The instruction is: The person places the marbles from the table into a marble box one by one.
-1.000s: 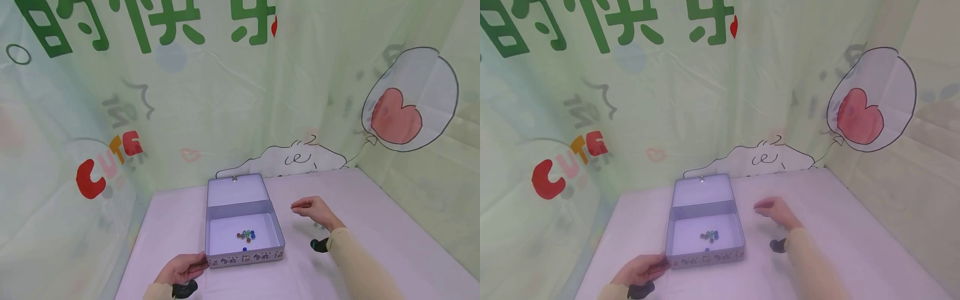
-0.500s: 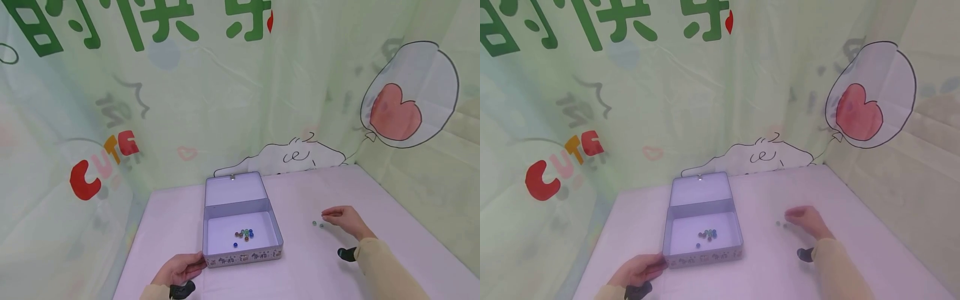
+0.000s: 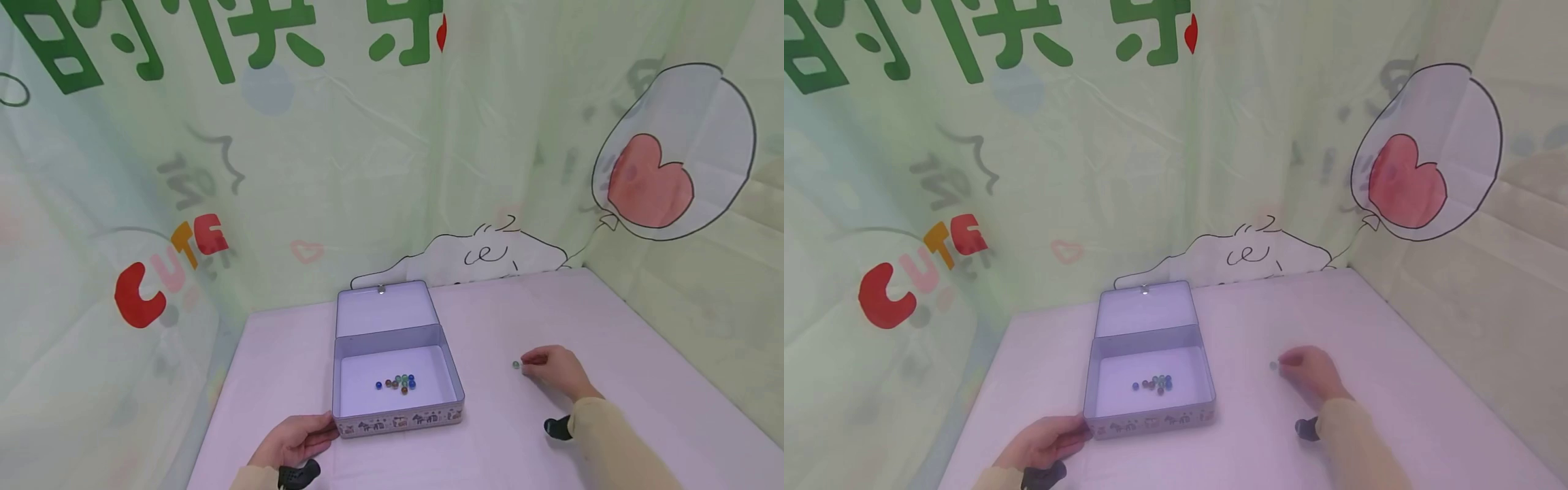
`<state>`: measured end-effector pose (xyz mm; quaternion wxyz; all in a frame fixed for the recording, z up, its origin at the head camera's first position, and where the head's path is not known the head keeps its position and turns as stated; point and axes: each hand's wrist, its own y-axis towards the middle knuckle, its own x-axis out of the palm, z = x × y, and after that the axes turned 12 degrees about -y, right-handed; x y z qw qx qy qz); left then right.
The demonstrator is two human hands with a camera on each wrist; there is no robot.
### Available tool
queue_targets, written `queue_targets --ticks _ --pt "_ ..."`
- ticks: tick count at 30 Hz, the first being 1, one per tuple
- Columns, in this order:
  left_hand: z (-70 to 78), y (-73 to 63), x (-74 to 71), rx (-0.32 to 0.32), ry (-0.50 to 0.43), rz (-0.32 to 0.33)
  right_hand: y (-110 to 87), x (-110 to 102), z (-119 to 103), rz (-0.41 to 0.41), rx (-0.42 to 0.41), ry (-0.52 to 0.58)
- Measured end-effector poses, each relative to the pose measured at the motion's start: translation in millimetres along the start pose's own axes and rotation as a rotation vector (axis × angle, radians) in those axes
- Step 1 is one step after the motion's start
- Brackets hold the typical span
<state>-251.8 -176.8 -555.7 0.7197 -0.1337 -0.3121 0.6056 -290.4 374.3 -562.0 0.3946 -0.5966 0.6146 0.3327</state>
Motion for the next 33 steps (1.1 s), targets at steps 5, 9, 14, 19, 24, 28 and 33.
queue_targets --ticks 5,9,14,19,24,28,33 --pt "0.3 -0.5 0.1 -0.001 0.005 -0.007 -2.1 -0.8 -9.8 0.028 -0.04 -0.076" --pt "0.1 -1.1 0.1 0.002 0.0 -0.013 -6.0 -2.0 -11.5 0.036 -0.036 -0.075" --pt "-0.2 -1.8 -0.3 0.0 -0.019 -0.017 -9.4 -7.0 -9.7 0.021 -0.005 -0.009" --pt "0.5 -2.5 -1.6 0.005 -0.019 -0.025 -13.6 -19.8 -9.1 -0.001 0.006 0.101" --pt "0.1 -2.7 -1.0 0.008 -0.013 -0.029 -22.6 -34.0 -10.6 -0.023 0.026 0.214" --pt "-0.3 -1.8 -0.3 0.01 -0.014 -0.016 -23.5 -38.2 -15.3 -0.021 0.006 0.251" --pt "-1.2 -0.3 0.0 0.011 -0.027 -0.011 -13.6 -36.4 -46.6 -0.039 -0.042 0.277"
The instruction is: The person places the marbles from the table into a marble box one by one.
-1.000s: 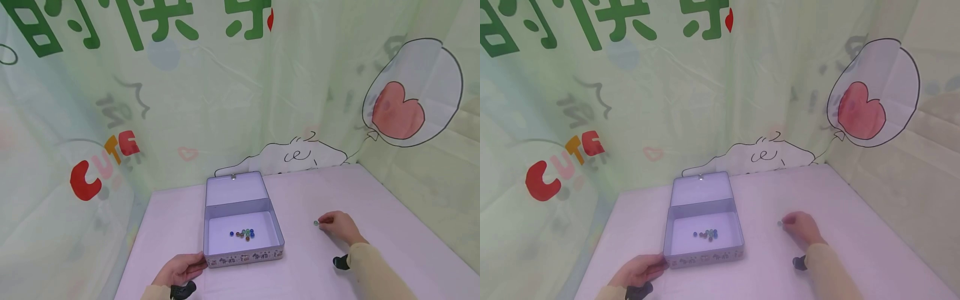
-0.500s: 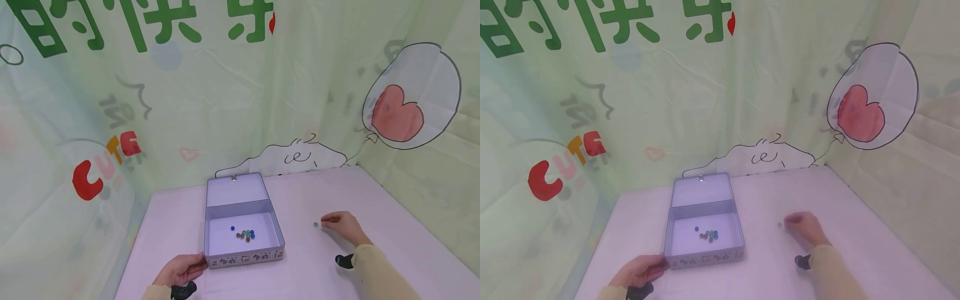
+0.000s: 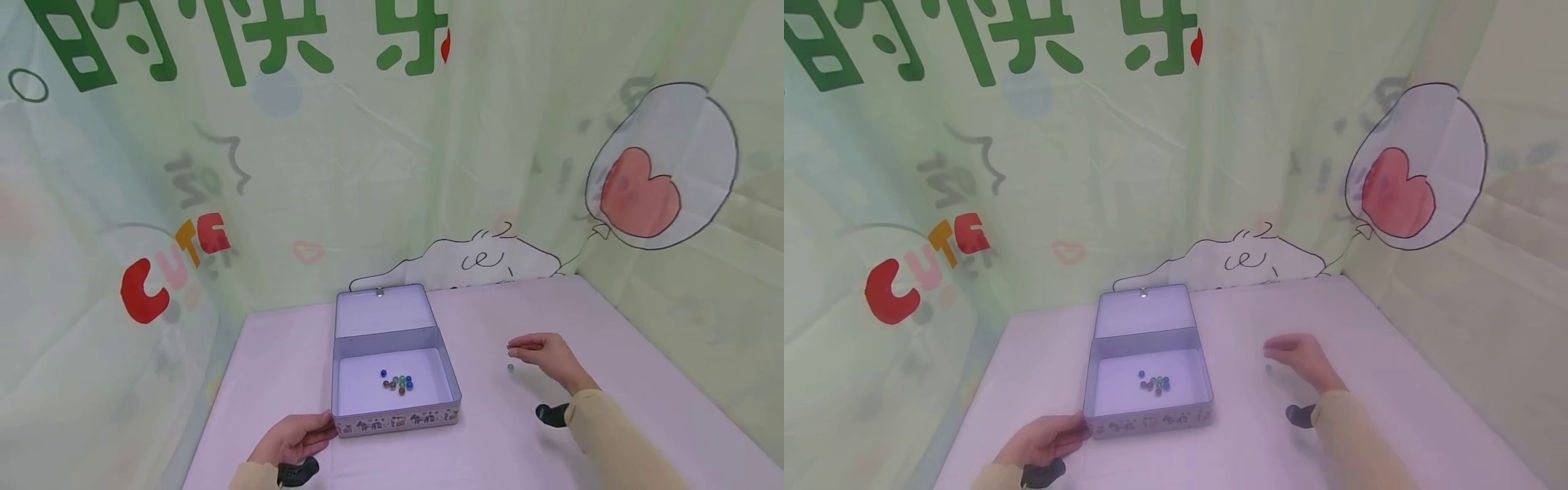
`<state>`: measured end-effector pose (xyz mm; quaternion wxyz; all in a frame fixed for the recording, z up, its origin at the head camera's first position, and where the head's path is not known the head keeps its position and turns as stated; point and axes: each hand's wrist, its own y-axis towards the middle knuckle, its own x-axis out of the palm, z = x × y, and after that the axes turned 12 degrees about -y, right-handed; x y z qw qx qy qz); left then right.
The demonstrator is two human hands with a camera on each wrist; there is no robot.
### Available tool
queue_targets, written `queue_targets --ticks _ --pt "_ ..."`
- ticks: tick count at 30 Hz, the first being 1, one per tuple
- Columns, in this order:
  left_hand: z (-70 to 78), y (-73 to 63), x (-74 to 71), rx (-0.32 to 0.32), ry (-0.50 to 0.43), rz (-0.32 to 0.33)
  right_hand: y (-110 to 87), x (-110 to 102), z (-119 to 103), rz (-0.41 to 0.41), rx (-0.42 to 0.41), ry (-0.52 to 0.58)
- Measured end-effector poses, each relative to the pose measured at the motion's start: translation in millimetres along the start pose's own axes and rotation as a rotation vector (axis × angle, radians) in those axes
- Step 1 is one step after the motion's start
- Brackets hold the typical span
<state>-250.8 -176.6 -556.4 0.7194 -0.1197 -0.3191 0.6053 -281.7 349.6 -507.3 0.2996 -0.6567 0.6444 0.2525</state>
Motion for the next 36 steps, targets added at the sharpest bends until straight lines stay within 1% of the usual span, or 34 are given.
queue_targets --ticks 4,6,9,11,14,17,21,29,36 --pt "-0.4 -0.7 0.2 0.003 -0.002 -0.006 13.9 19.9 -37.5 -0.019 -0.031 0.026" --pt "-1.1 -0.9 0.3 0.002 0.002 -0.011 20.1 32.3 -56.4 -0.021 -0.041 0.039" --pt "-2.2 0.1 -1.8 0.003 0.007 -0.02 29.9 53.5 -83.0 -0.041 -0.079 0.05" --pt "-2.6 0.6 -2.3 0.002 0.012 -0.021 33.8 67.1 -97.7 -0.059 -0.099 0.065" --pt "-2.7 0.7 -2.4 0.0 0.014 -0.014 37.2 84.3 -112.6 -0.088 -0.129 0.069" --pt "-1.9 0.2 -1.9 -0.001 0.012 -0.011 38.6 95.8 -120.6 -0.091 -0.142 0.064" --pt "-0.6 0.4 -2.9 0.004 0.01 -0.012 39.2 101.3 -125.0 -0.083 -0.138 0.069" --pt "-2.3 3.6 -4.1 -0.007 -0.006 -0.006 36.5 96.5 -125.5 -0.087 -0.139 0.073" --pt "-1.4 2.7 -3.6 -0.005 -0.003 0.002 35.4 92.6 -125.9 -0.077 -0.105 0.071"
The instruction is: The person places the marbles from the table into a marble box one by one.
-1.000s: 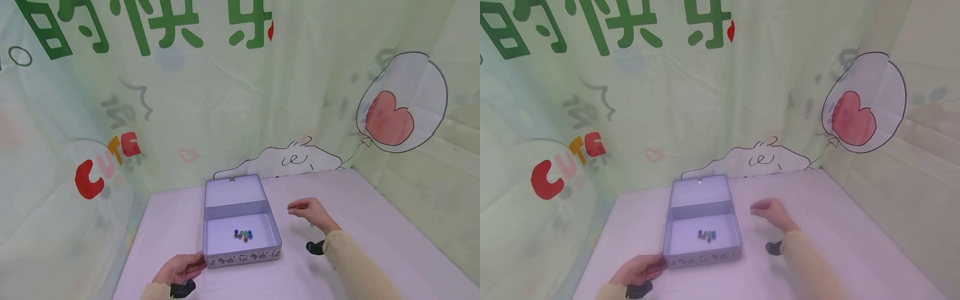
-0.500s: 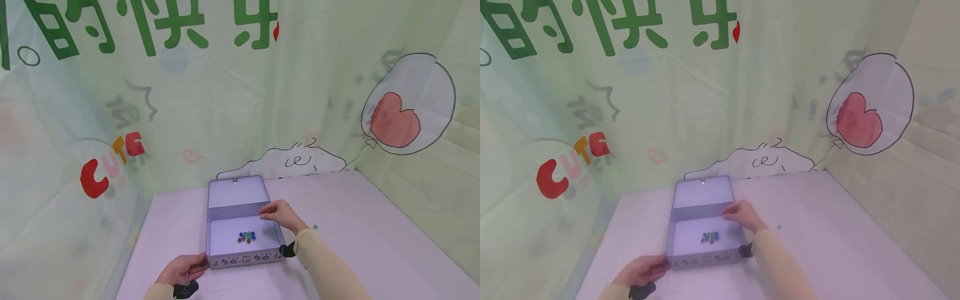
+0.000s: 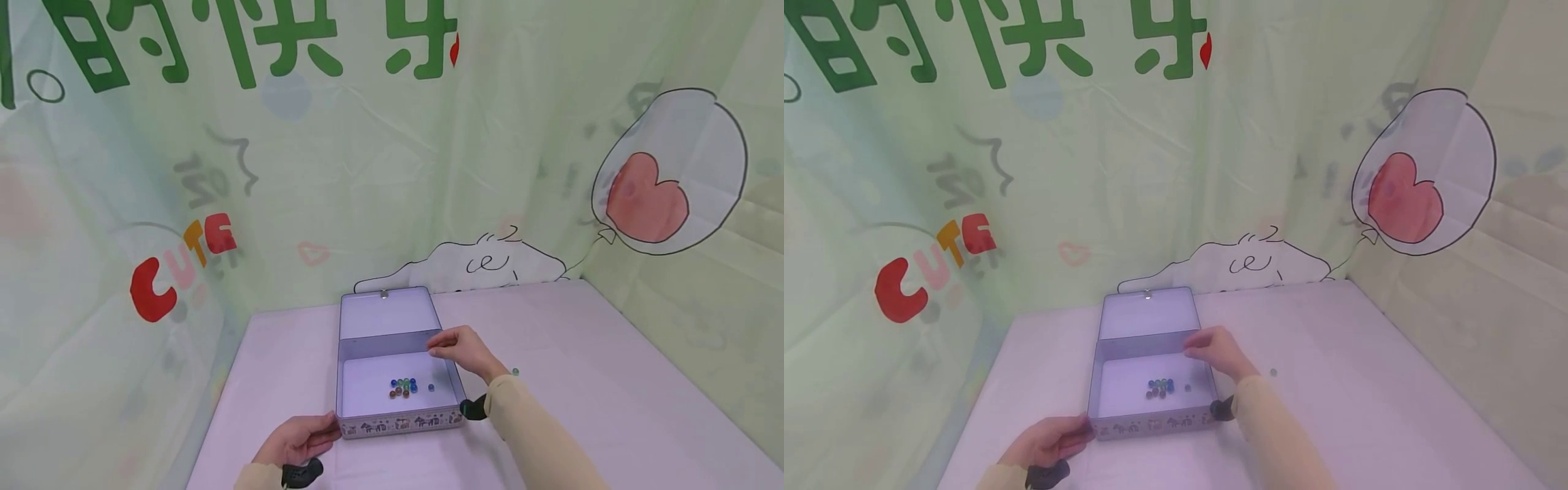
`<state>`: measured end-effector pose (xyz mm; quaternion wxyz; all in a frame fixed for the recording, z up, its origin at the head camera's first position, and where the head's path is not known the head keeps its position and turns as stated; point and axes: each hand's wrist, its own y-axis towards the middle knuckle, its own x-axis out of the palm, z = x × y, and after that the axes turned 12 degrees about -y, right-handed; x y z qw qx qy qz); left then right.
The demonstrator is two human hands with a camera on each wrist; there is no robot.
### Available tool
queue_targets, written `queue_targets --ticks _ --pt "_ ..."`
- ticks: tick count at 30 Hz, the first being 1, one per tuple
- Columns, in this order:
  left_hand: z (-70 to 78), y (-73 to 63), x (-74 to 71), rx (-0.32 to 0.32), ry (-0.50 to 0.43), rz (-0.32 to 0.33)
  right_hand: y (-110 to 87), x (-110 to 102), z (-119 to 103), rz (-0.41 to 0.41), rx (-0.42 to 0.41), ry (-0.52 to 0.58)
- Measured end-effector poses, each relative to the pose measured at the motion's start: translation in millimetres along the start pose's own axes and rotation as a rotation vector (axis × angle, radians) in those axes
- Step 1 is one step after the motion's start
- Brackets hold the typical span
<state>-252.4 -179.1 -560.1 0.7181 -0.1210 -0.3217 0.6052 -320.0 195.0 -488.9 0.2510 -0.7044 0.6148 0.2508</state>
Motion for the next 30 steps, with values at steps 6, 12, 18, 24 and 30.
queue_targets --ticks 6,12,18,24,30 --pt "-0.5 0.8 1.0 -0.007 -0.005 0.006 -5.7 -10.0 5.0 0.001 -0.008 0.016" --pt "-1.2 1.8 0.5 0.01 0.006 0.002 -10.2 -28.3 24.8 0.014 0.018 0.007" --pt "-0.3 1.6 0.2 -0.002 0.006 0.004 -24.3 -55.2 57.9 0.025 0.07 -0.007" --pt "1.0 1.2 0.8 0.004 0.004 0.021 -41.9 -87.2 92.2 0.051 0.087 -0.048" --pt "0.7 0.5 1.3 0.009 0.009 0.011 -48.9 -100.8 121.3 0.047 0.116 -0.102"
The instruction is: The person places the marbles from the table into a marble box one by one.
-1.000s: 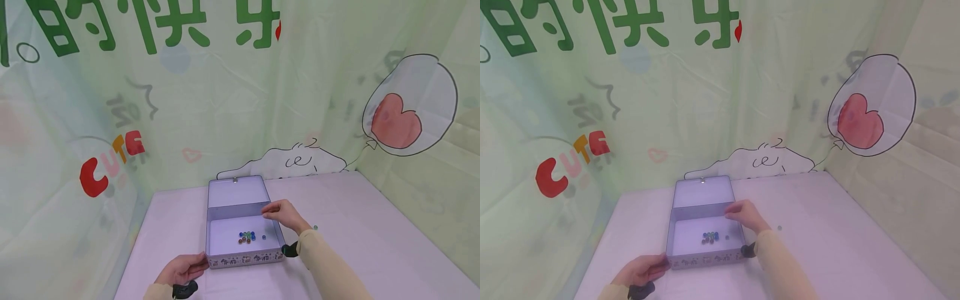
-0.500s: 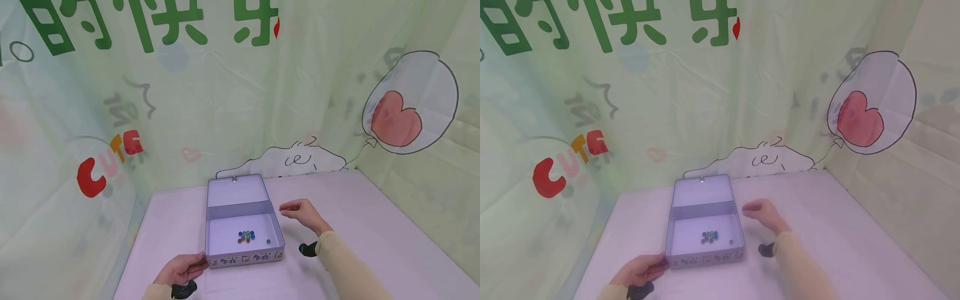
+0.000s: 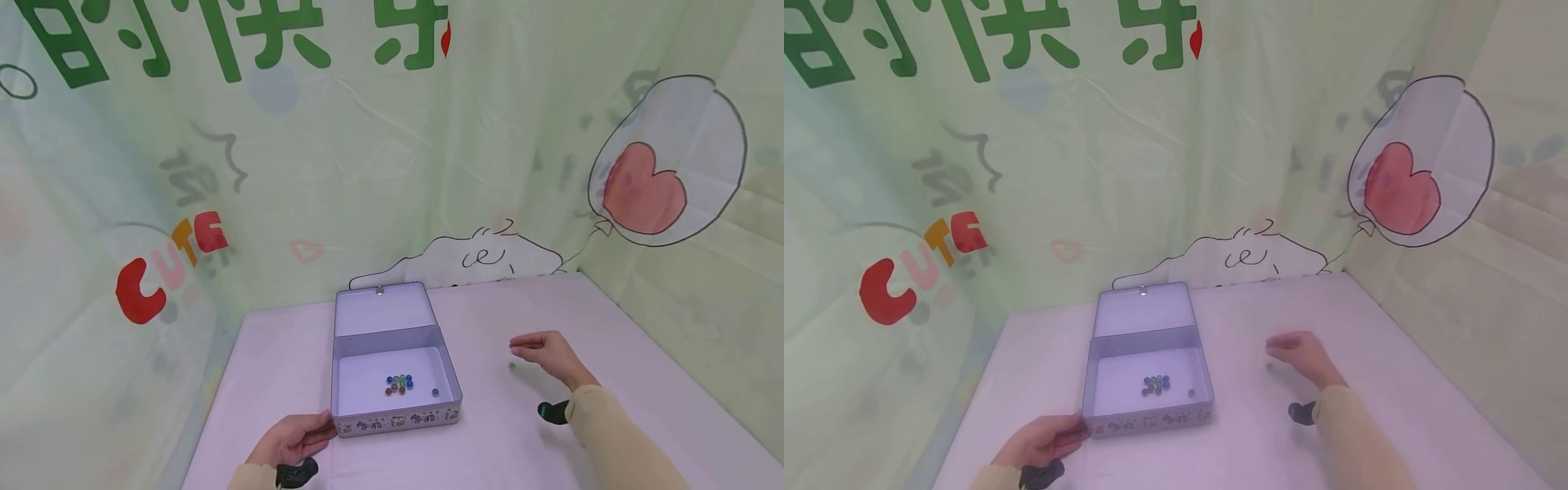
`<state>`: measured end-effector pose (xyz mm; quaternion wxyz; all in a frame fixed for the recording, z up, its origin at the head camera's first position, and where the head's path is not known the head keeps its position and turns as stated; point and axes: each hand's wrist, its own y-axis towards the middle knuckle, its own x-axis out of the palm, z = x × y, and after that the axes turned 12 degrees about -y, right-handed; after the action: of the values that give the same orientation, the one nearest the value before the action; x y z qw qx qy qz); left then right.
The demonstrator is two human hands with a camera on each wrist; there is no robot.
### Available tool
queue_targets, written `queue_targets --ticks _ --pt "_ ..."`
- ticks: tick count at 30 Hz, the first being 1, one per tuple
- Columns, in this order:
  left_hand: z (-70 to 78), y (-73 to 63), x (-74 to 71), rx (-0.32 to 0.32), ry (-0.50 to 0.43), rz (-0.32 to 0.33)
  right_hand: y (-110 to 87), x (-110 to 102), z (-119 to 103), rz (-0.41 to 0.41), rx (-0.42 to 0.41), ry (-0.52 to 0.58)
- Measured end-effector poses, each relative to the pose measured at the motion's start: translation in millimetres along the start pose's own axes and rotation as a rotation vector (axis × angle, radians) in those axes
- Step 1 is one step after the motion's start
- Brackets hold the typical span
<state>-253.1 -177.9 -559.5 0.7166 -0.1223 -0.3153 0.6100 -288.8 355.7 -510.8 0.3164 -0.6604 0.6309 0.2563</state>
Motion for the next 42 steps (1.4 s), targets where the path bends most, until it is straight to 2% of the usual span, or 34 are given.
queue_targets --ticks 9,16,21,29,36,42 --pt "-0.4 -3.3 -2.0 -0.012 0.007 -0.042 14.1 19.1 31.0 0.014 0.012 -0.123" --pt "0.2 -2.6 -1.2 -0.004 -0.001 -0.032 19.0 28.0 32.0 0.057 0.0 -0.265" --pt "0.4 -2.1 -1.8 0.002 0.009 -0.031 18.0 31.9 29.6 0.085 -0.022 -0.304" --pt "-1.2 -1.7 -3.0 -0.006 -0.008 -0.055 11.8 31.8 32.4 0.106 0.013 -0.251" --pt "-2.7 0.3 -3.8 -0.004 -0.012 -0.051 0.8 20.4 34.0 0.065 0.052 -0.063" --pt "-1.6 0.3 -4.3 -0.004 -0.007 -0.042 -8.9 11.9 26.5 0.038 0.044 0.034"
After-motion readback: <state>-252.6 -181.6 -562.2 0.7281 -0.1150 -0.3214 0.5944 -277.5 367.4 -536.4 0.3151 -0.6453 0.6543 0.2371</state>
